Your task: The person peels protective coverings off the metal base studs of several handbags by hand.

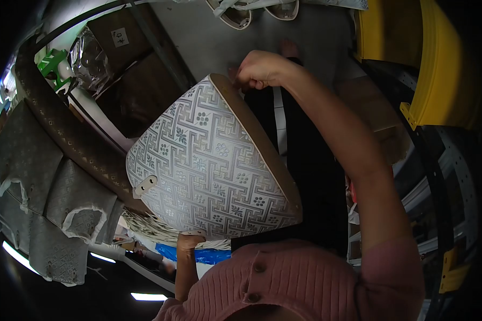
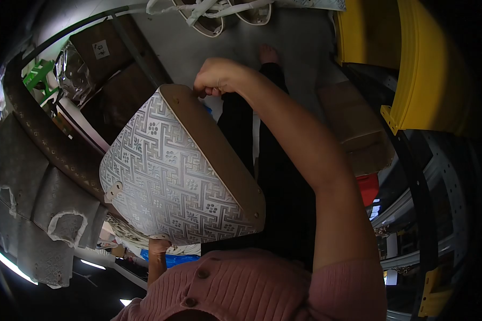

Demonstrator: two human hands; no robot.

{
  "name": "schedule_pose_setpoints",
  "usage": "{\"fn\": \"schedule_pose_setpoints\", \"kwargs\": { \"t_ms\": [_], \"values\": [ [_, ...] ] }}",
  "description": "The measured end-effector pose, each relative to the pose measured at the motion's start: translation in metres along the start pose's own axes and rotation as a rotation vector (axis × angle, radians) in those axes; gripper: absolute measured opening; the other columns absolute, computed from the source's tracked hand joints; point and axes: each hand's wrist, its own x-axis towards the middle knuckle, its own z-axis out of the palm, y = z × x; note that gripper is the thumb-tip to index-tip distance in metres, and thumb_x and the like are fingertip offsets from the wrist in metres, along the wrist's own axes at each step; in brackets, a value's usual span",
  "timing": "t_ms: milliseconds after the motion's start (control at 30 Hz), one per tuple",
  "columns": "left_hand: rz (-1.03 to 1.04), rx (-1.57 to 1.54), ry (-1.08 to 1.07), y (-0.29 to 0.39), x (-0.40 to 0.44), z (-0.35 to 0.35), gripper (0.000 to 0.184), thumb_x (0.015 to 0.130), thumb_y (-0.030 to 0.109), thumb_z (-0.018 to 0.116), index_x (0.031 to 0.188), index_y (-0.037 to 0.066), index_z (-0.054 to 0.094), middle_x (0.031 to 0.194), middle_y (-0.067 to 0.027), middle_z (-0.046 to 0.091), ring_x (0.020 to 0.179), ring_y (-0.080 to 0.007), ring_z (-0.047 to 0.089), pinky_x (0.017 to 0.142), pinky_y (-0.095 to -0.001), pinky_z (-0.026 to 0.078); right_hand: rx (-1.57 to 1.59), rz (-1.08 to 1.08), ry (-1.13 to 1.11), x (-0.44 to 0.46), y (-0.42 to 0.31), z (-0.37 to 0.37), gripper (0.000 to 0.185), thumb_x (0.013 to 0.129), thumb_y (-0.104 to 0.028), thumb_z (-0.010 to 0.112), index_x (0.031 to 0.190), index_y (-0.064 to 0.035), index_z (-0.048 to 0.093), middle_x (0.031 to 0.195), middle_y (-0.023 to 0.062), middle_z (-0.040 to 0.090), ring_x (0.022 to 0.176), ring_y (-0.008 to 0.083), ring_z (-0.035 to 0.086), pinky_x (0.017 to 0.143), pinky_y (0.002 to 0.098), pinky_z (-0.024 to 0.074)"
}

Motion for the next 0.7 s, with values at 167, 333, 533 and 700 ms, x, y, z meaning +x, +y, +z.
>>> {"fn": "schedule_pose_setpoints", "kwargs": {
  "t_ms": [167,333,533,700],
  "values": [
    [-0.013,-0.107,-0.038,0.001,0.001,0.002,0.074,0.034,-0.015,0.052,0.106,-0.001,0.045,0.098,-0.0101,0.052,0.089,-0.0255,0.051,0.074,-0.0352,0.042,-0.003,-0.053,-0.022,-0.005,-0.002,-0.004,0.011,0.062,-0.008,0.060,0.063,0.0026,0.055,0.050,0.0025,0.047,0.041,0.0061,0.040,0.035,0.0174,0.0286],
    [-0.033,-0.152,0.019,0.003,0.002,0.007,0.072,0.034,-0.015,0.052,0.104,-0.001,0.046,0.096,-0.0098,0.053,0.087,-0.0251,0.051,0.073,-0.0346,0.042,0.141,-0.106,-0.081,-0.005,0.007,-0.008,0.014,0.065,-0.010,0.061,0.067,0.0029,0.056,0.052,0.0025,0.048,0.042,0.0054,0.040,0.035,0.0171,0.0292],
    [-0.034,-0.073,-0.069,0.002,0.004,-0.001,0.074,0.035,-0.013,0.047,0.108,0.000,0.041,0.100,-0.0104,0.049,0.092,-0.0280,0.047,0.077,-0.0369,0.040,-0.025,-0.078,0.055,-0.013,0.001,-0.001,0.013,0.066,-0.009,0.060,0.067,0.0032,0.056,0.053,0.0029,0.048,0.042,0.0066,0.040,0.035,0.0183,0.0296],
    [-0.015,-0.057,-0.061,0.002,0.004,0.002,0.076,0.035,-0.013,0.048,0.110,0.001,0.039,0.103,-0.0102,0.048,0.094,-0.0276,0.046,0.079,-0.0364,0.039,0.070,-0.027,-0.021,-0.010,0.003,-0.003,0.012,0.065,-0.008,0.059,0.068,0.0036,0.056,0.053,0.0036,0.049,0.042,0.0068,0.040,0.035,0.0184,0.0292]
  ]
}}
